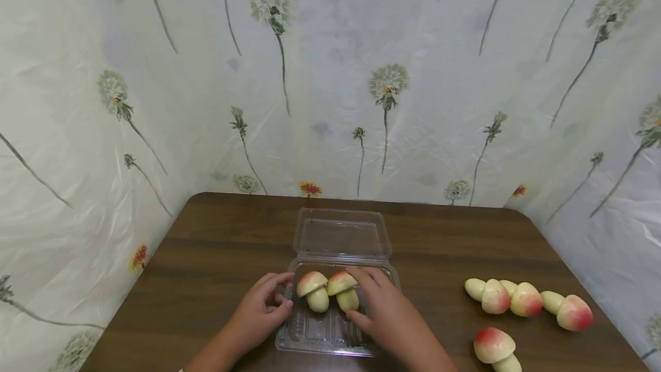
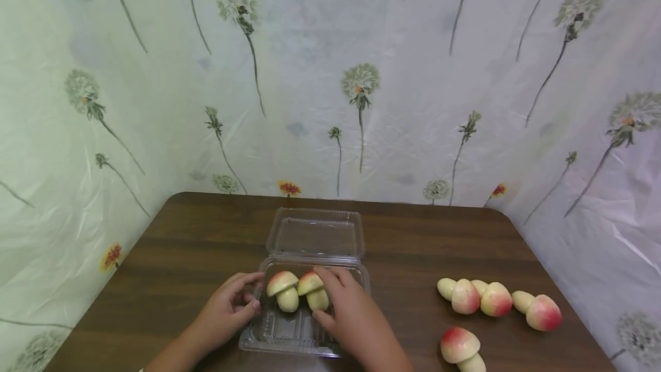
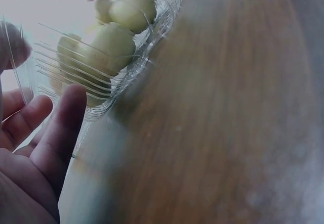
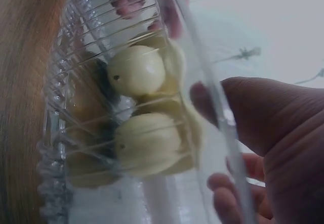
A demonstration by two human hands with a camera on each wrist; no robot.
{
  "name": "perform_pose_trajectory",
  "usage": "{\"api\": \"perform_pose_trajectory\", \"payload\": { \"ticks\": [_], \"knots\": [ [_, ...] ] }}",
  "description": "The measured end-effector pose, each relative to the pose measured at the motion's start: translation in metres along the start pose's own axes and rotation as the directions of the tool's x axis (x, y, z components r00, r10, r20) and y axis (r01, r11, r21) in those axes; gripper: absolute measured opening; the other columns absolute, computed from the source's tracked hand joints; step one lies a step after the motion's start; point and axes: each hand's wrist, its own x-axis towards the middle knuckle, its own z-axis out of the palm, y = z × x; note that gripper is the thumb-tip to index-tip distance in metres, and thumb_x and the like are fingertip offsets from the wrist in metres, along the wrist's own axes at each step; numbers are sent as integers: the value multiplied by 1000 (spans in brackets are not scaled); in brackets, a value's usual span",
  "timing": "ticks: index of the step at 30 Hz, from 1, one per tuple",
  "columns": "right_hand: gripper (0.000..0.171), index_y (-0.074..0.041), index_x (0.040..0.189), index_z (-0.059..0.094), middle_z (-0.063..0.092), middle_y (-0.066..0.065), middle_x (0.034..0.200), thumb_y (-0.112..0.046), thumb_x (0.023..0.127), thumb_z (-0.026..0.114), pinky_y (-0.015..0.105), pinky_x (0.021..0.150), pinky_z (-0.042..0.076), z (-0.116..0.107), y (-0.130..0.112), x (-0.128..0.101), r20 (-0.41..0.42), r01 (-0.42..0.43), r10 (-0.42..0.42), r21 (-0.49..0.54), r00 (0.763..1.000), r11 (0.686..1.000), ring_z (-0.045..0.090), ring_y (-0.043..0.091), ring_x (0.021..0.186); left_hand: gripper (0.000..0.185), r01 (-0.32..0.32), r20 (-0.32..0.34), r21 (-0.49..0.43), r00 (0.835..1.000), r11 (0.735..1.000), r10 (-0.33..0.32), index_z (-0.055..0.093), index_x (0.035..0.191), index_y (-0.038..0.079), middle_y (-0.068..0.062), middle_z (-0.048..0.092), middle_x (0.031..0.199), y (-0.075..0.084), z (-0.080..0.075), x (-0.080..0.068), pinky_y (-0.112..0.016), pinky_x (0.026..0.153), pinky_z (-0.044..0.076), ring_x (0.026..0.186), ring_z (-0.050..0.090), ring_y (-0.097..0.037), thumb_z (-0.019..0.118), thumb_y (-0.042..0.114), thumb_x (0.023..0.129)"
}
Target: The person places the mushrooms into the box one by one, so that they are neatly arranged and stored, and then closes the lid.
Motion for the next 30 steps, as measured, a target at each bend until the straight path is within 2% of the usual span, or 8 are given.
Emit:
{"api": "perform_pose_trajectory", "payload": {
  "ticks": [7,13,17,26,30],
  "knots": [
    [78,-18,149,55,58,0,137,-28,81,92,42,99,58,-6,1,-11,-64,55,-55,-7,996,998,61,17,124,49,-30,4,-29,1000,999,30,60,142,5,-15,57,125,-1,-1,-3,-21,67,58,89,63,-9,73,4,95],
    [77,-21,149,55,57,-4,137,-30,82,91,40,95,59,-12,-2,-22,-54,31,-32,-8,998,999,63,14,121,49,-22,-2,-20,1000,1000,22,60,142,6,-13,57,125,-1,0,-1,-22,67,59,89,64,-8,72,3,95],
    [76,-22,149,55,57,-2,140,-30,82,91,42,93,60,-18,-7,-29,-40,39,-39,7,998,999,63,16,121,49,-16,-5,-14,1000,1000,16,60,142,6,-12,57,125,0,0,-1,-22,67,58,88,63,-9,72,3,94],
    [77,-13,142,61,61,2,134,-29,74,96,37,91,61,-17,-1,-42,-129,168,-174,-54,976,984,64,15,118,50,14,1,-10,1000,1000,-14,60,142,8,-11,57,125,-2,1,0,-22,69,59,89,64,-10,73,3,94],
    [76,-17,144,60,60,1,136,-30,77,94,39,90,61,-19,3,-46,-101,131,-135,-47,986,990,64,16,117,49,-6,-11,-16,1000,1000,6,61,141,7,-12,58,124,-3,1,0,-22,69,59,88,64,-9,73,2,94]
  ]
}}
